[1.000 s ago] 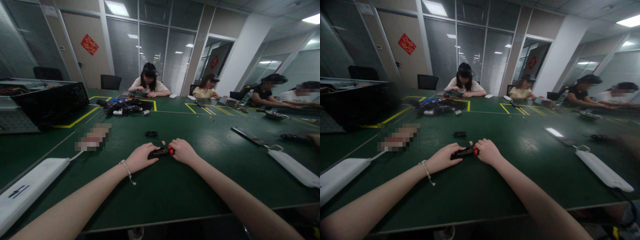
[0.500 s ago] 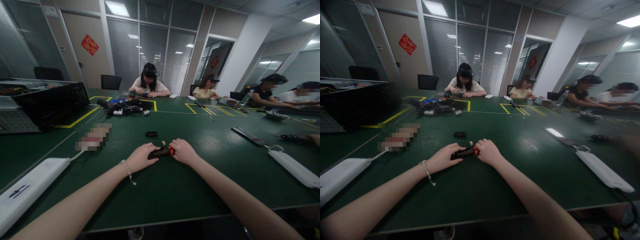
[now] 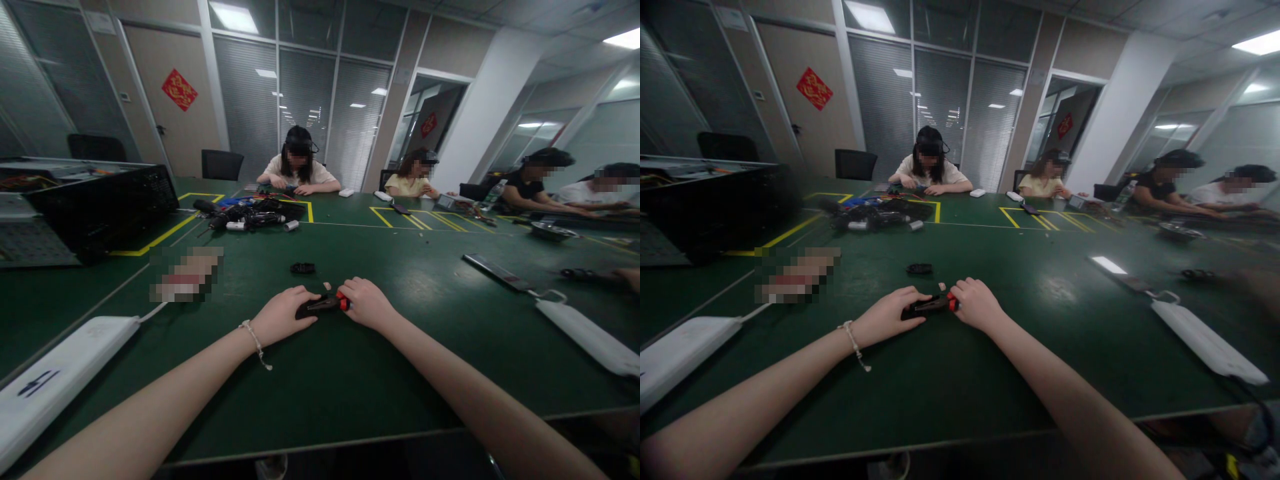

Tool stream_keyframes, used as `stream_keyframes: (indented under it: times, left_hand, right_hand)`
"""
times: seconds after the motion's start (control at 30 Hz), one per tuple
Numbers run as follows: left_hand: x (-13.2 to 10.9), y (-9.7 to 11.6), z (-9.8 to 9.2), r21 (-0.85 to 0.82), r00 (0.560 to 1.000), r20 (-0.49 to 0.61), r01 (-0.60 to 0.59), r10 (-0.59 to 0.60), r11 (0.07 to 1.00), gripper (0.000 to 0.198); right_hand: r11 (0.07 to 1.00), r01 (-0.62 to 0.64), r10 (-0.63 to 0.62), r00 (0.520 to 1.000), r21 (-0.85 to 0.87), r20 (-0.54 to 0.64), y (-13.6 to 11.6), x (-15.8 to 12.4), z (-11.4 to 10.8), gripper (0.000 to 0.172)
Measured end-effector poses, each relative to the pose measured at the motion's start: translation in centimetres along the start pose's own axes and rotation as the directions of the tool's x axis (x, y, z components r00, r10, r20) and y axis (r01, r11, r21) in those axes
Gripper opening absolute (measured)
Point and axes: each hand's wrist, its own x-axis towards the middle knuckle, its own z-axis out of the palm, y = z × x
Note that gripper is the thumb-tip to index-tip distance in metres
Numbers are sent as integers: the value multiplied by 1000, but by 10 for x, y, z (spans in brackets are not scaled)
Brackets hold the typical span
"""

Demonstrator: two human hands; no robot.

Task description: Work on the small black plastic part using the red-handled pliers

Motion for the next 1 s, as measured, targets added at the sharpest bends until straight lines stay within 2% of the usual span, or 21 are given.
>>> stream_keyframes:
  times: [0.57,1.0]
  left_hand:
    - [0,-1,-1,-6,999,22,23,-23,1000,41]
    - [0,0,1,-1,1000,-5,8,-8,1000,40]
  right_hand:
    - [1000,-9,9,1000,20,15,-1,0,-5,15]
    - [1000,-13,13,1000,-4,19,-1,0,-3,16]
